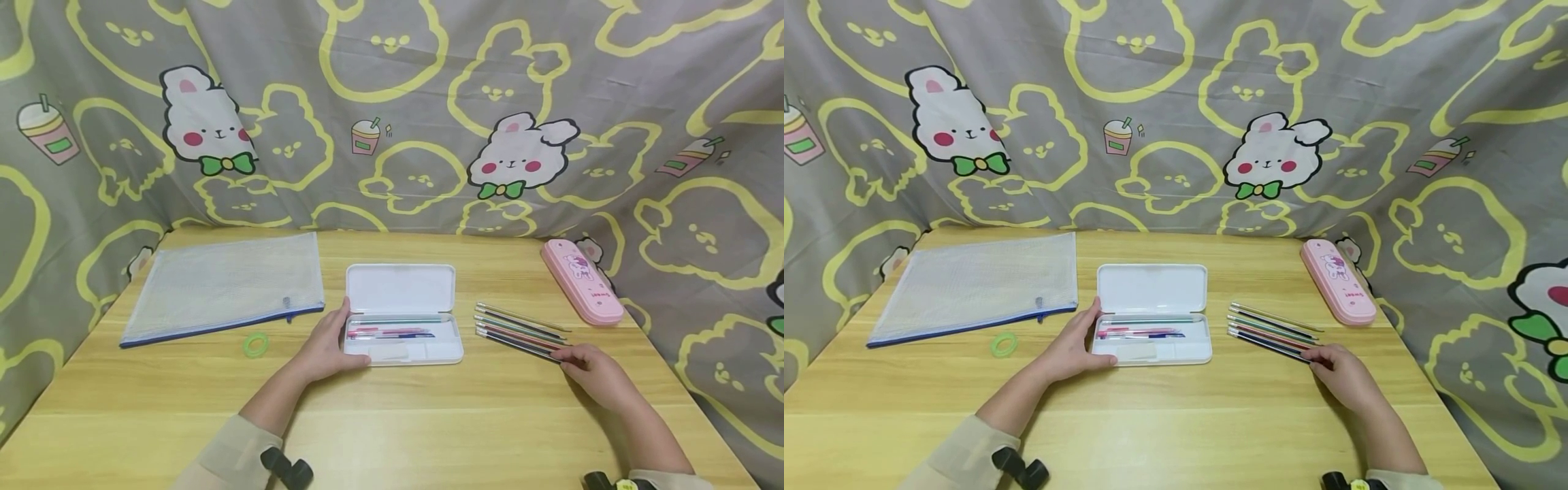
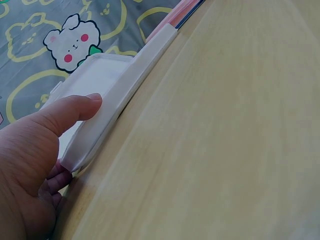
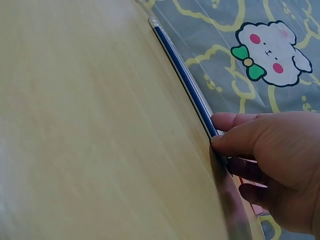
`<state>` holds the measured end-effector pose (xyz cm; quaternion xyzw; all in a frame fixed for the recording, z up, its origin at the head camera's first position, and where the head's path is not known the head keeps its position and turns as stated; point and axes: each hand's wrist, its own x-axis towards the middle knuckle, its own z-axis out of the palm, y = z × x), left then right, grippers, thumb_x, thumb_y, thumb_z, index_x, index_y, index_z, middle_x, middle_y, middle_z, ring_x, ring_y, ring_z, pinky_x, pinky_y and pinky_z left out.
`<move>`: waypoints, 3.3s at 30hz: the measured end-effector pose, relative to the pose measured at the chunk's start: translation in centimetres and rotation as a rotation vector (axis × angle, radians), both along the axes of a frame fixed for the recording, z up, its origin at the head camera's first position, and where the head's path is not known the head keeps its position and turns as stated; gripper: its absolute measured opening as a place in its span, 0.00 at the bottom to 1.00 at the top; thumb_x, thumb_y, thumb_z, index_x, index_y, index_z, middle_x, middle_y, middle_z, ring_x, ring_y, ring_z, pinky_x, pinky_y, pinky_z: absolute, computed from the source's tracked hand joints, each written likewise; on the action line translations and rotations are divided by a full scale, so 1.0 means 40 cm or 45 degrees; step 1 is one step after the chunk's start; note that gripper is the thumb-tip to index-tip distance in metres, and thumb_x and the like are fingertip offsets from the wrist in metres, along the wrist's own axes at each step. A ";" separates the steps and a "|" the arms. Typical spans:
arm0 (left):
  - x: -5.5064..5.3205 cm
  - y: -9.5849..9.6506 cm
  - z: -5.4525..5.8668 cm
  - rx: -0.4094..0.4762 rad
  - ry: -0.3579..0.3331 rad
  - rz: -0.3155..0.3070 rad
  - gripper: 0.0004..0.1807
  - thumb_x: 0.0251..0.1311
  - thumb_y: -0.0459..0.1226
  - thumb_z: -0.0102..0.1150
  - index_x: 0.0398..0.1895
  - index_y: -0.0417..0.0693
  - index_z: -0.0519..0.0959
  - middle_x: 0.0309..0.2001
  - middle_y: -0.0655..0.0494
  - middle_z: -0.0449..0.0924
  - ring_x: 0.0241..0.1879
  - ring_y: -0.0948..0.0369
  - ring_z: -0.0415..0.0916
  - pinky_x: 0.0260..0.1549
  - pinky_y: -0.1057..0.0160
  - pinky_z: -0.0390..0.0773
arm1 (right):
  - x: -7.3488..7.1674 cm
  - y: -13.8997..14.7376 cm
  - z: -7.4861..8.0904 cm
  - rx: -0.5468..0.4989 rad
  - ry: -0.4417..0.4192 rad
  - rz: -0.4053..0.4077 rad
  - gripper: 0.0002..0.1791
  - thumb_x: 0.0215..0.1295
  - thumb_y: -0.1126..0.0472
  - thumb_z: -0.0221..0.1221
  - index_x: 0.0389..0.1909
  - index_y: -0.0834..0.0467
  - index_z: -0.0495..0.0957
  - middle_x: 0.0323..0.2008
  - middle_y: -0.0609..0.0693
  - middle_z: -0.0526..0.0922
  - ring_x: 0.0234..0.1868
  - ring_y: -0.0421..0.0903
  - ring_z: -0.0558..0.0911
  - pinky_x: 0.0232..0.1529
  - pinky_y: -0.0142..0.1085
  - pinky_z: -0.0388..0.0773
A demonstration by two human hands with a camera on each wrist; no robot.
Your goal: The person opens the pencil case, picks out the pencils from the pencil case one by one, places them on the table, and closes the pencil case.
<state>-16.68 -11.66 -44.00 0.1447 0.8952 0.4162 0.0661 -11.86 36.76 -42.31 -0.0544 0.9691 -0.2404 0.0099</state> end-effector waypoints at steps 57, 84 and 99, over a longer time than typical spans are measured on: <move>0.003 -0.005 0.004 0.038 -0.012 -0.003 0.69 0.41 0.51 0.77 0.78 0.42 0.40 0.74 0.37 0.53 0.74 0.42 0.50 0.73 0.42 0.52 | -0.190 -0.510 0.031 0.092 0.023 0.272 0.13 0.64 0.66 0.61 0.47 0.56 0.86 0.48 0.54 0.87 0.55 0.53 0.82 0.59 0.49 0.76; 0.007 -0.002 0.002 0.033 -0.022 0.007 0.69 0.41 0.51 0.77 0.79 0.43 0.40 0.75 0.37 0.52 0.75 0.42 0.50 0.73 0.42 0.52 | -0.188 -0.492 0.024 -0.014 -0.027 0.318 0.12 0.67 0.65 0.57 0.49 0.60 0.83 0.48 0.55 0.84 0.54 0.53 0.80 0.60 0.49 0.75; 0.011 -0.002 0.006 0.027 -0.021 0.010 0.68 0.41 0.50 0.77 0.78 0.42 0.40 0.75 0.37 0.53 0.75 0.42 0.50 0.73 0.42 0.52 | -0.184 -0.411 0.032 -0.303 -0.103 0.292 0.09 0.68 0.63 0.58 0.44 0.59 0.83 0.38 0.51 0.82 0.37 0.44 0.75 0.38 0.33 0.74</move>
